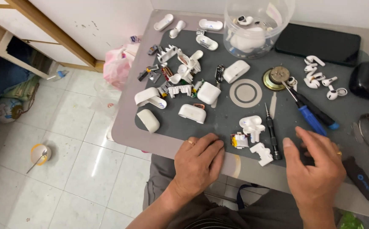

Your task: Assembling the internal components of earbud charging cases by fitting batteries and circuit boards into plastic housings.

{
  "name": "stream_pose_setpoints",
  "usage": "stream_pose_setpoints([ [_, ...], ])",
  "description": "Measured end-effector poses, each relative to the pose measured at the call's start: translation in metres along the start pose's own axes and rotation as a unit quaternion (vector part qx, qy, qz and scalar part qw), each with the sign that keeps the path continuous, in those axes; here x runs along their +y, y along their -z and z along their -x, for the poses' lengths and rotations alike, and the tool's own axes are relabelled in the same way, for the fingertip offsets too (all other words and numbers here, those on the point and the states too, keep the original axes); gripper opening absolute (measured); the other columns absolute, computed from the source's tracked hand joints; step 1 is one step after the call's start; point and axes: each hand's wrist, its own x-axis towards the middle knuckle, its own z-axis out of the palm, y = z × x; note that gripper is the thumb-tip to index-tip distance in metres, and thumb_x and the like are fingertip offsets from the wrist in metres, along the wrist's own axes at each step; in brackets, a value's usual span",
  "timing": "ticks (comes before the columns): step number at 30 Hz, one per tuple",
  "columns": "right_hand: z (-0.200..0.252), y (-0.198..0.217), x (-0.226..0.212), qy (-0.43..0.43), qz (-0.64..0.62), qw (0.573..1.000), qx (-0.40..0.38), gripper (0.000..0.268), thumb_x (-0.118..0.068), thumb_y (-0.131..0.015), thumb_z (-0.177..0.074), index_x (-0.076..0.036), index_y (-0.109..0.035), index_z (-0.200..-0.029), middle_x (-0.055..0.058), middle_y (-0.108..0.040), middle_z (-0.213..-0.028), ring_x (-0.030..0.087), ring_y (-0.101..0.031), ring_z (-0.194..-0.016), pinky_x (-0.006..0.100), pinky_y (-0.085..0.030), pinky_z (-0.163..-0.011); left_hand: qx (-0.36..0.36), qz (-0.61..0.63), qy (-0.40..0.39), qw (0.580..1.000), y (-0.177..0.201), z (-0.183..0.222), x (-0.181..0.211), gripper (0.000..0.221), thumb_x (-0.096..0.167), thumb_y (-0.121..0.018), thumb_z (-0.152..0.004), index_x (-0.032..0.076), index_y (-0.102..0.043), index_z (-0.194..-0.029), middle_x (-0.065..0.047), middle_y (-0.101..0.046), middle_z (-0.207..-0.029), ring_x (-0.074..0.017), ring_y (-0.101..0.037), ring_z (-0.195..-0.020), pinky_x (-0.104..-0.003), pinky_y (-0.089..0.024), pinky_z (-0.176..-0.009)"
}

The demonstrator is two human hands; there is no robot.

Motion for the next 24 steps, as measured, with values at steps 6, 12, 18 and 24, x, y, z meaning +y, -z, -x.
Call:
stream_pose_setpoints([
  [6,0.004,-0.016,0.012,0.046,0.119,0.991,-0.03,0.029,-0.018,-0.087,-0.094,-0.003,-0.084,-0.118,0.006,-0.075,-0.113,0.029,-0.07,-0.106,0.047,-0.053,-0.101,0.02,0.012,-0.011,1.0,0.004,-0.001,-0.001,0.008,0.008,-0.067,-0.097,0.002,-0.072,-0.099,-0.012,-0.072,-0.104,-0.0242,-0.052,-0.066,-0.034,-0.042,-0.063],
  [12,0.004,-0.014,0.009,0.007,0.086,0.995,-0.039,0.025,-0.006,-0.08,-0.095,-0.002,-0.082,-0.119,0.008,-0.073,-0.113,0.027,-0.068,-0.107,0.047,-0.048,-0.108,0.019,0.002,-0.007,1.0,0.002,0.002,-0.003,0.005,0.008,-0.07,-0.095,0.004,-0.072,-0.098,-0.009,-0.072,-0.103,-0.0224,-0.048,-0.064,-0.033,-0.041,-0.061],
  [18,-0.003,-0.01,-0.001,-0.006,0.06,0.998,-0.029,0.017,0.001,-0.077,-0.097,-0.001,-0.082,-0.113,0.007,-0.072,-0.1,0.027,-0.065,-0.094,0.041,-0.051,-0.086,-0.04,0.03,0.023,0.998,0.009,-0.042,-0.018,0.009,0.01,-0.072,-0.095,0.006,-0.072,-0.103,-0.013,-0.073,-0.106,-0.0323,-0.066,-0.079,-0.043,-0.052,-0.068],
  [24,-0.002,-0.008,-0.001,-0.025,0.061,0.997,-0.027,0.02,-0.002,-0.075,-0.097,-0.002,-0.081,-0.115,0.006,-0.071,-0.099,0.024,-0.064,-0.088,0.042,-0.05,-0.077,-0.137,-0.239,0.026,0.961,-0.046,-0.086,-0.073,0.031,0.037,-0.082,-0.079,0.016,-0.063,-0.09,-0.005,-0.061,-0.078,-0.035,-0.06,-0.08,-0.046,-0.043,-0.067],
])
